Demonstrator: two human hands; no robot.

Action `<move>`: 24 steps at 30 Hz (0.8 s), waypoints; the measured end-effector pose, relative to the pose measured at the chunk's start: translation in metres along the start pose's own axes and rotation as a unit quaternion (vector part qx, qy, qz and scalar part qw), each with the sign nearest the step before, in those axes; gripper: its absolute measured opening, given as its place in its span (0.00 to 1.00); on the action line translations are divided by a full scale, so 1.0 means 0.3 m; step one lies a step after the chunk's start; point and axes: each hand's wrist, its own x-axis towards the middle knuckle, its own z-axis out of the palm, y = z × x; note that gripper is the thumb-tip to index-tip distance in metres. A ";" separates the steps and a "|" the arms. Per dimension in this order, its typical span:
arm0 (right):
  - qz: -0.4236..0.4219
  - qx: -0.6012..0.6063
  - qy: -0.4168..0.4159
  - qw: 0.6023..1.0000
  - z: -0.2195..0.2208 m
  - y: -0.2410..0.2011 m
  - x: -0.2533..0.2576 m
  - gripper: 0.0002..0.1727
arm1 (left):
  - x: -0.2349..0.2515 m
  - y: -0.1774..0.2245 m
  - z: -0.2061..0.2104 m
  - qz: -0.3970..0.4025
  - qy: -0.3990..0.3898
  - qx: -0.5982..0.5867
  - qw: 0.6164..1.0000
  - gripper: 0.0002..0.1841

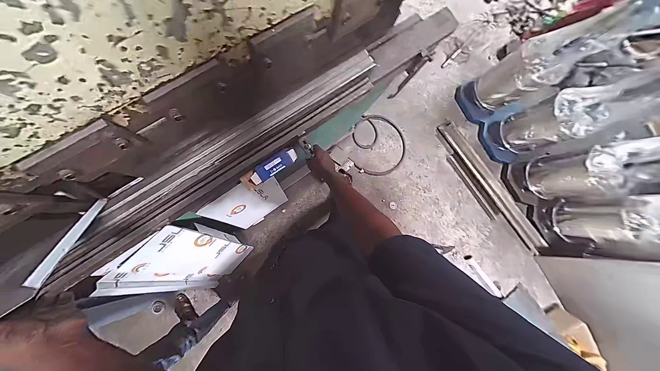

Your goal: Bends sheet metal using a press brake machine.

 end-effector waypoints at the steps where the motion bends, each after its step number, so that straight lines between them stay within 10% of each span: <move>1: -0.003 0.001 0.001 1.000 0.004 0.006 0.001 0.30 | 0.002 -0.009 -0.034 0.011 -0.051 -0.009 0.999 0.20; 11: -0.026 -0.053 -0.016 0.998 -0.037 -0.089 -0.065 0.39 | -0.020 0.015 0.046 0.029 0.115 0.036 0.992 0.39; 24: -0.041 -0.015 -0.006 0.999 0.025 -0.022 0.000 0.30 | -0.006 -0.003 0.096 -0.021 0.230 0.030 0.972 0.20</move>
